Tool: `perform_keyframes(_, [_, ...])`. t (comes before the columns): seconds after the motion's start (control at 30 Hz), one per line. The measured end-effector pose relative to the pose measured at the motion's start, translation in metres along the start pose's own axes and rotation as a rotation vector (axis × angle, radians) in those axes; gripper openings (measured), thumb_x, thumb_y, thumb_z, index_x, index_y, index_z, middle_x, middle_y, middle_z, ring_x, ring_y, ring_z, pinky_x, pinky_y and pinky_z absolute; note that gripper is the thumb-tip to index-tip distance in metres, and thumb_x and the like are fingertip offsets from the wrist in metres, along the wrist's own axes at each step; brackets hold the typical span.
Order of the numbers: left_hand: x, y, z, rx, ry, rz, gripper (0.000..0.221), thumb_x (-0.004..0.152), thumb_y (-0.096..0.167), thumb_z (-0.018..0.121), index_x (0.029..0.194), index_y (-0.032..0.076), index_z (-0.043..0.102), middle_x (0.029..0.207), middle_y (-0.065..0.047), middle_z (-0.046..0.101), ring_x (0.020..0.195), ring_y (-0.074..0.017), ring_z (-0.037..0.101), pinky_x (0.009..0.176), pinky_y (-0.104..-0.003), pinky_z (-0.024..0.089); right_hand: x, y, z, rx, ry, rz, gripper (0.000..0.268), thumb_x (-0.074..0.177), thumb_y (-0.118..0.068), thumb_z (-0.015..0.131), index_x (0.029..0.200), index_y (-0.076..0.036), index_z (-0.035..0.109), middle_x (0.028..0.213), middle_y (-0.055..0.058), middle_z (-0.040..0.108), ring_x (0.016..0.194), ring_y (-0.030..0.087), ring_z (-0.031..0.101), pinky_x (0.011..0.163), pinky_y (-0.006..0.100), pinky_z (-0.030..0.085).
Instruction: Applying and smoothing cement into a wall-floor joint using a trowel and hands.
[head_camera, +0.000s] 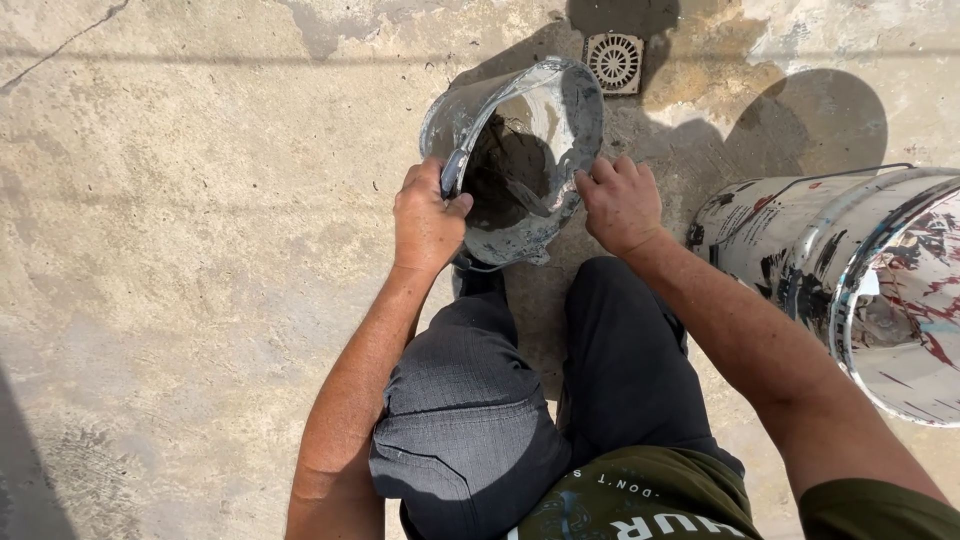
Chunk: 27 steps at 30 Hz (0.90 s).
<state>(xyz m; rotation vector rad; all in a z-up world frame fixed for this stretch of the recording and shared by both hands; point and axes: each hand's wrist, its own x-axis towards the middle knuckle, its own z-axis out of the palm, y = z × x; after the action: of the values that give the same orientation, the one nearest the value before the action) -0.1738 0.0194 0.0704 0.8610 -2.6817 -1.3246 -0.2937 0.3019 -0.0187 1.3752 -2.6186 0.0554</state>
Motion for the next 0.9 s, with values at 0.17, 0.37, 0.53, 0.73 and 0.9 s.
perform_keyframes(0.17, [0.000,0.001,-0.003,-0.033,0.008,-0.006,0.033,0.080,0.007,0.083,0.108,0.008,0.067,0.091,-0.014,0.066,0.090,-0.0415,0.073,0.081,-0.050,0.060,-0.009,-0.017,0.011,0.080,-0.020,0.049,0.006,0.087,-0.022,0.069,0.090,-0.018,0.071,0.086,0.002,0.055,0.074,0.028,0.056,0.058,0.040,0.042])
perform_keyframes(0.37, [0.002,0.001,-0.007,-0.042,0.005,-0.024,0.030,0.080,0.008,0.083,0.106,0.009,0.068,0.089,-0.013,0.066,0.088,-0.0397,0.073,0.079,-0.048,0.059,-0.011,-0.029,0.018,0.353,-0.242,0.231,0.025,0.081,-0.021,0.071,0.106,-0.022,0.075,0.093,0.002,0.060,0.083,0.029,0.065,0.061,0.043,0.056])
perform_keyframes(0.53, [0.004,-0.003,-0.009,-0.061,0.011,-0.027,0.024,0.082,0.009,0.081,0.103,0.008,0.068,0.086,-0.014,0.064,0.085,-0.0399,0.072,0.076,-0.048,0.058,-0.028,-0.044,0.056,0.695,-0.336,0.461,0.032,0.081,-0.016,0.075,0.113,-0.018,0.077,0.097,0.009,0.066,0.088,0.041,0.069,0.067,0.052,0.060])
perform_keyframes(0.73, [0.005,-0.008,-0.012,-0.102,0.041,-0.053,0.021,0.083,0.007,0.080,0.101,0.009,0.069,0.083,-0.014,0.065,0.084,-0.0374,0.071,0.077,-0.045,0.057,-0.022,-0.063,0.030,1.120,-0.255,0.613,0.035,0.088,-0.006,0.073,0.123,-0.006,0.072,0.101,0.018,0.065,0.099,0.049,0.066,0.075,0.058,0.063])
perform_keyframes(0.9, [0.004,-0.009,-0.013,-0.162,0.050,-0.137,0.016,0.085,0.007,0.079,0.099,0.008,0.070,0.078,-0.015,0.062,0.075,-0.0344,0.069,0.070,-0.043,0.055,-0.034,-0.064,0.019,1.151,-0.235,0.646,0.035,0.092,-0.005,0.076,0.127,-0.004,0.069,0.106,0.018,0.063,0.106,0.046,0.065,0.084,0.059,0.064])
